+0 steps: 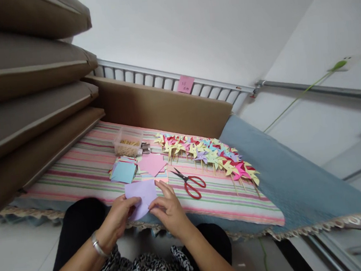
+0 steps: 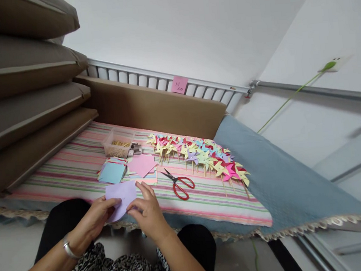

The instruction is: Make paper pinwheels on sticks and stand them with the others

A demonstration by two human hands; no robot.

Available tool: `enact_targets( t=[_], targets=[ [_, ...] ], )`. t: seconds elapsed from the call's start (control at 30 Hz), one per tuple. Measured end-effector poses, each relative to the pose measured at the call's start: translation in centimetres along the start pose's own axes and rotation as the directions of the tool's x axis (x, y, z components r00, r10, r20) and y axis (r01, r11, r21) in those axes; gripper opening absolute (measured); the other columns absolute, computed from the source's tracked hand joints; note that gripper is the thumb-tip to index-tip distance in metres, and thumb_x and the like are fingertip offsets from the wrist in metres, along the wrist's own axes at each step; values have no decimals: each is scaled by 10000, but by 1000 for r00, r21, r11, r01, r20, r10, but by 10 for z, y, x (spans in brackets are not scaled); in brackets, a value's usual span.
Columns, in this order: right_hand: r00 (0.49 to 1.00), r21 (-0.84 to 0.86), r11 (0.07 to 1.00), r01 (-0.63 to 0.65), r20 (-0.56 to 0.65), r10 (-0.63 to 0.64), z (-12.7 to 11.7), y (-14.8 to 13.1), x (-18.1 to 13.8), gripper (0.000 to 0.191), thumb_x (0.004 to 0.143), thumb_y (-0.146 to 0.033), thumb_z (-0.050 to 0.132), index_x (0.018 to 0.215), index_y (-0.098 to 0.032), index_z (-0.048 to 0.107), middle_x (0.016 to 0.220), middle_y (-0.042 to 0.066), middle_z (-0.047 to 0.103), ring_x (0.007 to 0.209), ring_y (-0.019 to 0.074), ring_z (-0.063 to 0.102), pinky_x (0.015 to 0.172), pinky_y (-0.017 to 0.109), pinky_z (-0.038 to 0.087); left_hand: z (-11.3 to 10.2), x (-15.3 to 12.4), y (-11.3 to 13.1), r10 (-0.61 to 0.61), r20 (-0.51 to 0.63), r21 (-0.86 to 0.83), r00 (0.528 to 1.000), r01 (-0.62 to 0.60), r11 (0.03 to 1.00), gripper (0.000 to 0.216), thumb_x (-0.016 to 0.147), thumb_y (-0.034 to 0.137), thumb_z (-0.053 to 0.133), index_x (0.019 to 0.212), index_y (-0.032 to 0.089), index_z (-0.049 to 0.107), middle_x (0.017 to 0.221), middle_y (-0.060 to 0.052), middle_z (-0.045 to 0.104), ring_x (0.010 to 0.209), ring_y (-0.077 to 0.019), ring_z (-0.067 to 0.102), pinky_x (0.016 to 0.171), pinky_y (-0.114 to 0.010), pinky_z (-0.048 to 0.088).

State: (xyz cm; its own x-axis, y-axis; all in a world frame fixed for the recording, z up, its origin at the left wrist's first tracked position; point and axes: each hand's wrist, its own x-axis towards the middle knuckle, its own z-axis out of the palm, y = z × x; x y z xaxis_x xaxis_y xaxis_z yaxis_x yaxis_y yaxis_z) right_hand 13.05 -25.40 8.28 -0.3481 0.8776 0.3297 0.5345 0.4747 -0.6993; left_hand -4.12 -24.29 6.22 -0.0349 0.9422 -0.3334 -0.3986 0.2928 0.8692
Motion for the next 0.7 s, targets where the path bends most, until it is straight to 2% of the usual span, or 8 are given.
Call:
enact_targets(
  t=[0.13,0.27,0.37,0.47,0.7],
  targets=[
    [992,96,988,-121,-16,123,6,-2,3,108,726,-147,673,776,-231,720,1445,67,381,1356,253,285,1068,443,273,5,-3,0,7,-9,54,1000,-7,999,198,521,246,720,662,132,639,520,19,611,458,-128,487,487,-247,325],
    [977,81,976,-201,-53,205,13,-6,8,83,727,-131,660,747,-198,705,1348,112,466,1327,264,328,1054,420,295,3,-1,-6,12,27,69,1000,-14,997,215,561,237,703,734,118,659,550,2,634,479,-136,508,493,-245,325],
    [977,25,981,-190,-94,192,16,-9,11,74,719,-133,674,699,-201,693,1145,97,573,1274,269,384,1046,405,308,0,1,-10,18,32,78,999,-21,997,196,567,234,705,717,117,659,535,7,624,462,-127,495,482,-240,317],
    [982,-19,987,-160,-102,157,17,-11,12,93,722,-137,680,663,-208,679,964,68,599,1201,268,436,1022,392,336,-2,2,-11,16,28,95,999,-19,995,171,559,226,702,684,120,650,511,17,604,440,-116,472,470,-235,302],
    [985,-91,984,-154,-93,146,18,-10,13,113,737,-146,663,640,-204,666,853,52,578,1080,254,481,945,369,385,-1,1,-10,5,44,102,999,-10,995,192,539,225,704,691,120,651,530,12,610,451,-119,479,470,-236,309]
  ],
)
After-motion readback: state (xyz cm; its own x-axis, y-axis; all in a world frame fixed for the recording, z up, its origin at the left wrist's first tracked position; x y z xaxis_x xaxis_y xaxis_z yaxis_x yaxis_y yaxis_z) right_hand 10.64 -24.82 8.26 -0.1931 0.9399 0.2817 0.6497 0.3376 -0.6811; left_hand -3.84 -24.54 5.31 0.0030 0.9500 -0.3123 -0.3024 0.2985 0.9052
